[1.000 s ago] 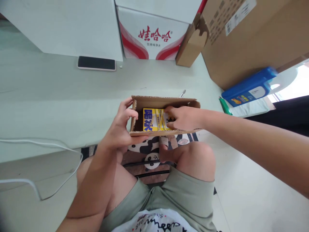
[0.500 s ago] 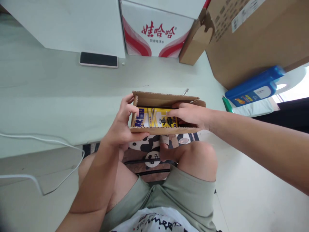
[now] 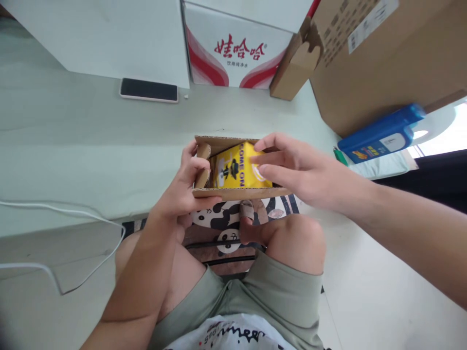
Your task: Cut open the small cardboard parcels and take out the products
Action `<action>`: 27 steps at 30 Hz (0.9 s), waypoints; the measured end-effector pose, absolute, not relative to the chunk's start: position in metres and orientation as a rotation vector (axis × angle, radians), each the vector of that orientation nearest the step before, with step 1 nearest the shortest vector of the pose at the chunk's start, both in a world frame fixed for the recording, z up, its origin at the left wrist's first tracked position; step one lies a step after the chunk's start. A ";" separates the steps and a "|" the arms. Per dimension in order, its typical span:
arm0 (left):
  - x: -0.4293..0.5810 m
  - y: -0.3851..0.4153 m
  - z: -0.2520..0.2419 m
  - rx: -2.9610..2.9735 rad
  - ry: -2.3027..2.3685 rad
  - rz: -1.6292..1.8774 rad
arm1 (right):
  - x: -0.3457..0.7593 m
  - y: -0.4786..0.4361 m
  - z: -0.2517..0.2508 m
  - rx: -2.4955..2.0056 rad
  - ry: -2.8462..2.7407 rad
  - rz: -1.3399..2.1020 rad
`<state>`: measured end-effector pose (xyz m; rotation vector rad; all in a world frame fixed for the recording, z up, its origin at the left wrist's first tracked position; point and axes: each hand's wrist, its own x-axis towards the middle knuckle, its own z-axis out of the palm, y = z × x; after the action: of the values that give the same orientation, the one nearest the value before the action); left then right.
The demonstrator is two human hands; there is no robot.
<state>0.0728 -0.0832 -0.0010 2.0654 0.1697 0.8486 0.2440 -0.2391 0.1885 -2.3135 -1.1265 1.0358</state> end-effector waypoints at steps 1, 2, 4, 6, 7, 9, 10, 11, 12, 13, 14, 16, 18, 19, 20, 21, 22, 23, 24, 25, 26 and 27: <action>0.074 -0.084 -0.001 2.057 0.166 0.853 | 0.240 -0.237 0.189 -2.278 -1.210 1.065; 0.074 -0.084 -0.001 2.048 0.161 0.864 | 0.236 -0.234 0.189 -2.249 -1.276 1.102; 0.075 -0.084 -0.002 2.037 0.155 0.885 | 0.233 -0.226 0.190 -2.240 -1.340 1.090; 0.075 -0.084 -0.002 2.041 0.164 0.892 | 0.239 -0.219 0.191 -2.288 -1.333 0.926; 0.075 -0.084 -0.003 2.045 0.170 0.891 | 0.246 -0.219 0.190 -2.326 -1.323 0.826; 0.074 -0.084 -0.002 2.050 0.172 0.888 | 0.260 -0.222 0.188 -2.462 -1.320 0.722; 0.074 -0.084 -0.002 2.052 0.167 0.887 | 0.267 -0.225 0.186 -2.557 -1.326 0.731; 0.074 -0.083 -0.001 2.053 0.161 0.885 | 0.271 -0.229 0.184 -2.652 -1.336 0.766; 0.075 -0.083 -0.001 2.054 0.154 0.885 | 0.273 -0.231 0.181 -2.730 -1.348 0.813; 0.075 -0.083 -0.001 2.051 0.150 0.889 | 0.273 -0.232 0.178 -2.783 -1.362 0.856; 0.075 -0.083 0.000 2.046 0.148 0.898 | 0.270 -0.230 0.176 -2.815 -1.374 0.877; 0.076 -0.084 0.000 2.037 0.155 0.917 | 0.262 -0.223 0.170 -2.865 -1.373 0.886; 0.076 -0.084 0.000 2.039 0.178 0.924 | 0.255 -0.212 0.164 -2.914 -1.329 0.876; 0.076 -0.085 0.000 2.045 0.191 0.921 | 0.254 -0.207 0.161 -2.924 -1.302 0.877; 0.076 -0.085 0.000 2.052 0.203 0.917 | 0.254 -0.203 0.158 -2.924 -1.281 0.889; 0.076 -0.085 0.000 2.057 0.211 0.916 | 0.256 -0.201 0.156 -2.917 -1.266 0.904; 0.077 -0.085 0.000 2.060 0.214 0.917 | 0.257 -0.200 0.154 -2.907 -1.255 0.912; 0.077 -0.085 0.000 2.063 0.213 0.920 | 0.259 -0.200 0.153 -2.900 -1.243 0.915; 0.077 -0.085 0.000 2.063 0.212 0.927 | 0.260 -0.201 0.153 -2.891 -1.229 0.911; 0.077 -0.085 0.000 2.062 0.211 0.937 | 0.261 -0.202 0.153 -2.875 -1.212 0.894; 0.077 -0.085 0.000 2.059 0.213 0.950 | 0.261 -0.204 0.153 -2.841 -1.201 0.875; 0.077 -0.085 0.000 2.057 0.219 0.966 | 0.261 -0.206 0.154 -2.794 -1.195 0.851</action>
<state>0.0766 -0.0846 -0.0003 2.0566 0.2190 0.9664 0.2607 -0.2057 0.1544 -2.7943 -1.1953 0.8505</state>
